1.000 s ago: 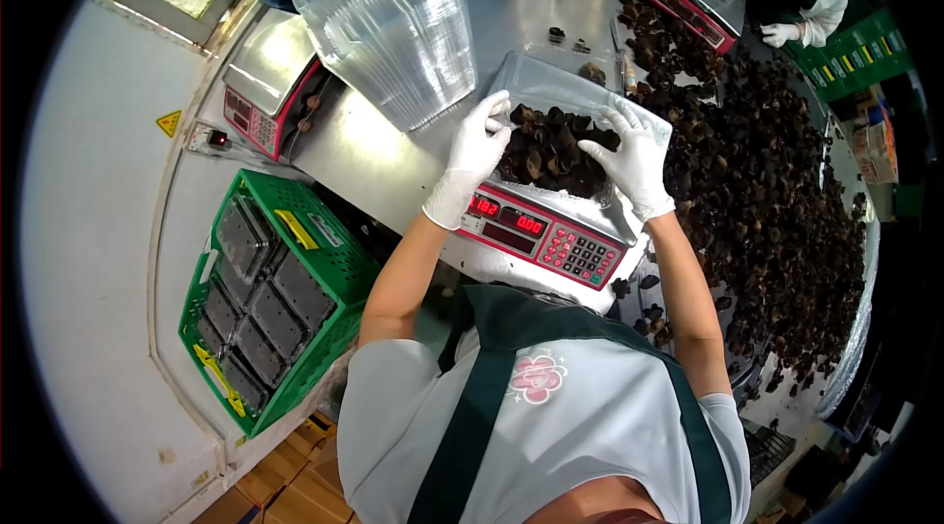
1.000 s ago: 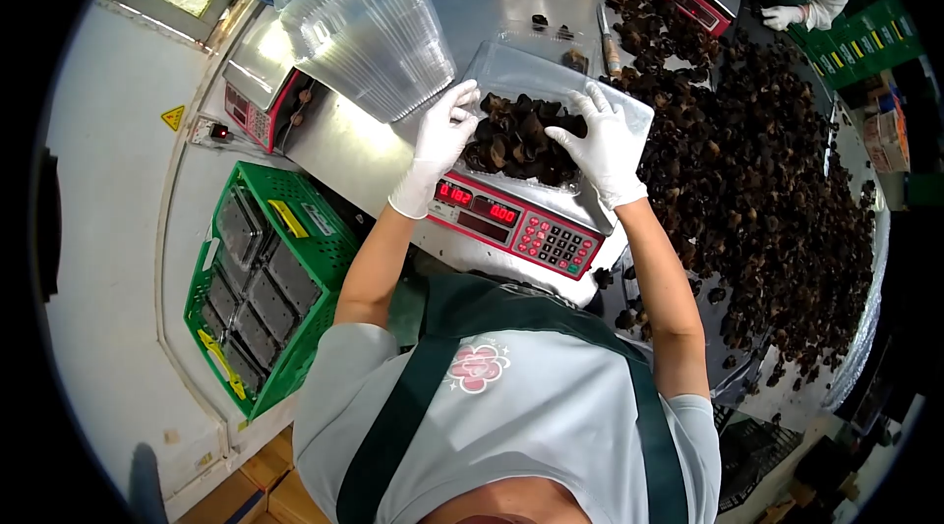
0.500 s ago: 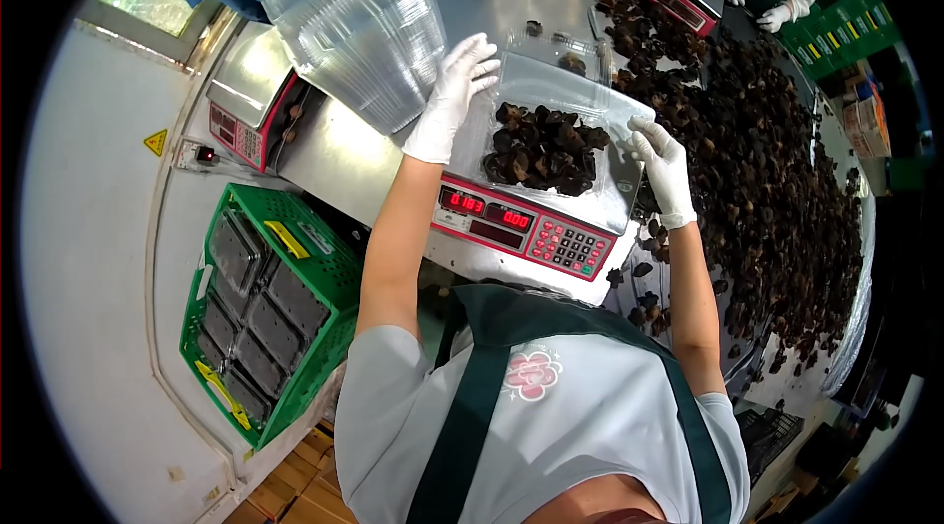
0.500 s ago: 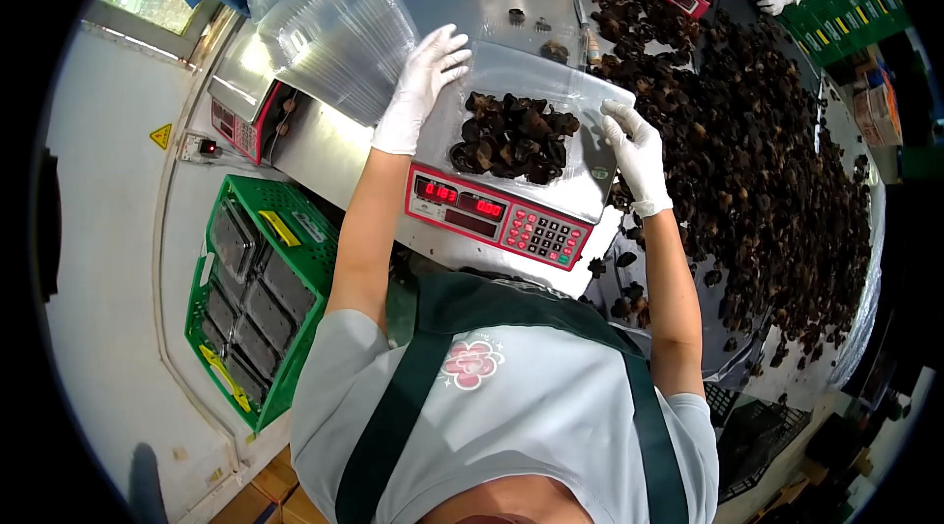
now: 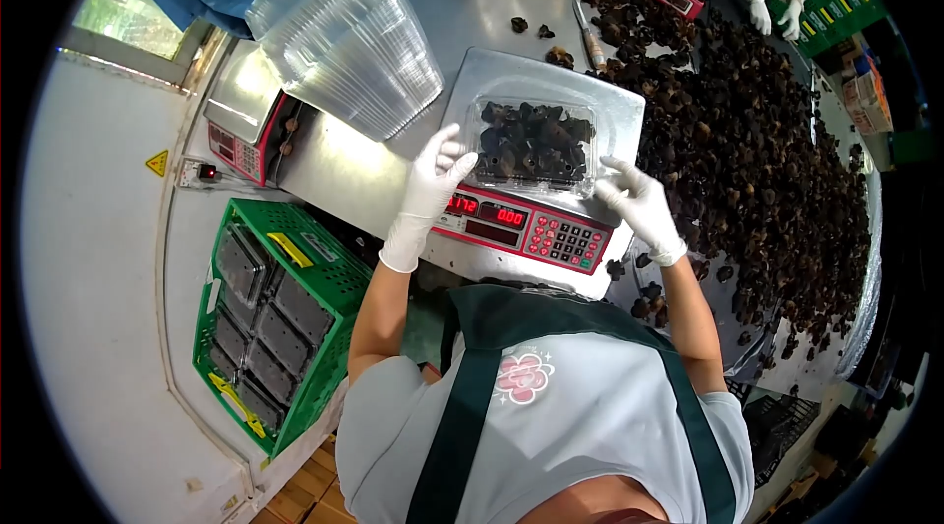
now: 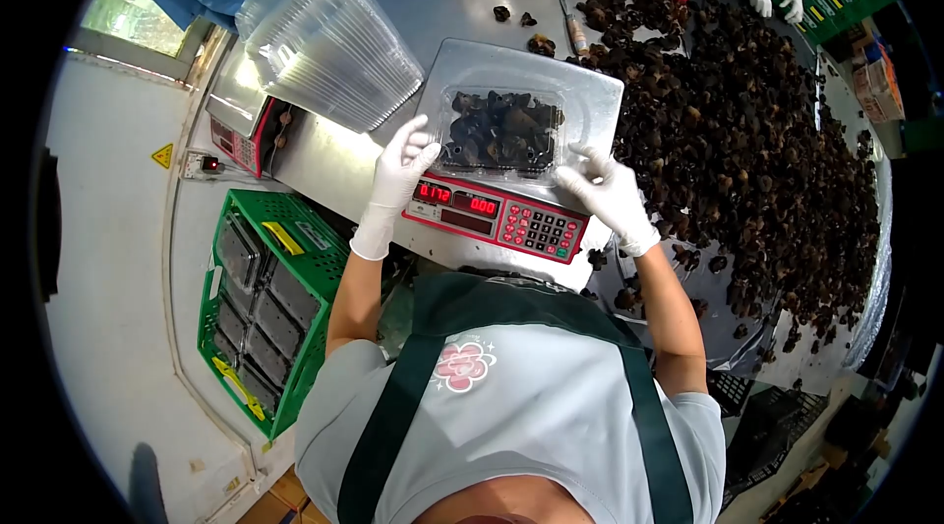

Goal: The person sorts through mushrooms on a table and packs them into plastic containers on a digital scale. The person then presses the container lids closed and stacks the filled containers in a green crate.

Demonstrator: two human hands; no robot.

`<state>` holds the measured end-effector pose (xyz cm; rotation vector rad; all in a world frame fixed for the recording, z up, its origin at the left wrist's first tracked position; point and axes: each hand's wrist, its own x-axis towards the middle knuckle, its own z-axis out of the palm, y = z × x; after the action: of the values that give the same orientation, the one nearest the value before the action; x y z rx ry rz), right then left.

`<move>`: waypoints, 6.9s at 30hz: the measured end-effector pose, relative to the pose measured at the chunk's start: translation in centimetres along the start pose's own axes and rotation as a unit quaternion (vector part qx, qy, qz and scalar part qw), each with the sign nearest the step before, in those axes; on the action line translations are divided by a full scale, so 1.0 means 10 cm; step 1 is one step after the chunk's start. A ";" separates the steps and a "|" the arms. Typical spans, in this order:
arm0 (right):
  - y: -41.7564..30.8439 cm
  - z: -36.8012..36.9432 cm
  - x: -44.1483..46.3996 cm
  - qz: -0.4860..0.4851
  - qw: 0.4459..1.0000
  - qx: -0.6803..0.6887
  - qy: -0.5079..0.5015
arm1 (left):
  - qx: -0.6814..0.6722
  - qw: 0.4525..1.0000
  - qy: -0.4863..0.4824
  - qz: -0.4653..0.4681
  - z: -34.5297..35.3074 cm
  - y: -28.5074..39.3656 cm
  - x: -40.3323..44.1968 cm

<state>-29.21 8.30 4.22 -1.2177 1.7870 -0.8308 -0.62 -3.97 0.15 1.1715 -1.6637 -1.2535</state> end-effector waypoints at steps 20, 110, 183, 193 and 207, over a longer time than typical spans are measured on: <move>0.04 0.12 0.00 0.064 0.976 0.201 -0.055 | -0.183 0.949 -0.144 -0.214 -0.01 0.17 -0.28; 0.16 0.90 -0.61 -0.112 0.986 -0.058 -0.106 | 0.410 0.693 0.500 -0.319 -4.02 -1.05 -1.52; 2.71 -1.28 -1.54 -0.060 0.905 -0.265 0.327 | 0.353 0.807 -0.302 0.364 4.07 0.12 -0.86; 2.68 -0.99 -2.35 -0.165 0.932 -0.244 0.212 | 0.346 0.769 -0.365 0.395 3.38 0.05 -1.47; 2.71 -1.07 -1.92 -0.046 0.948 -0.245 0.196 | 0.355 0.774 -0.364 0.377 3.81 0.10 -1.12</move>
<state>-45.80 35.90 -9.08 -1.5387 2.3740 -0.7381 -32.38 18.11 -8.89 0.1862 -2.9473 -0.5282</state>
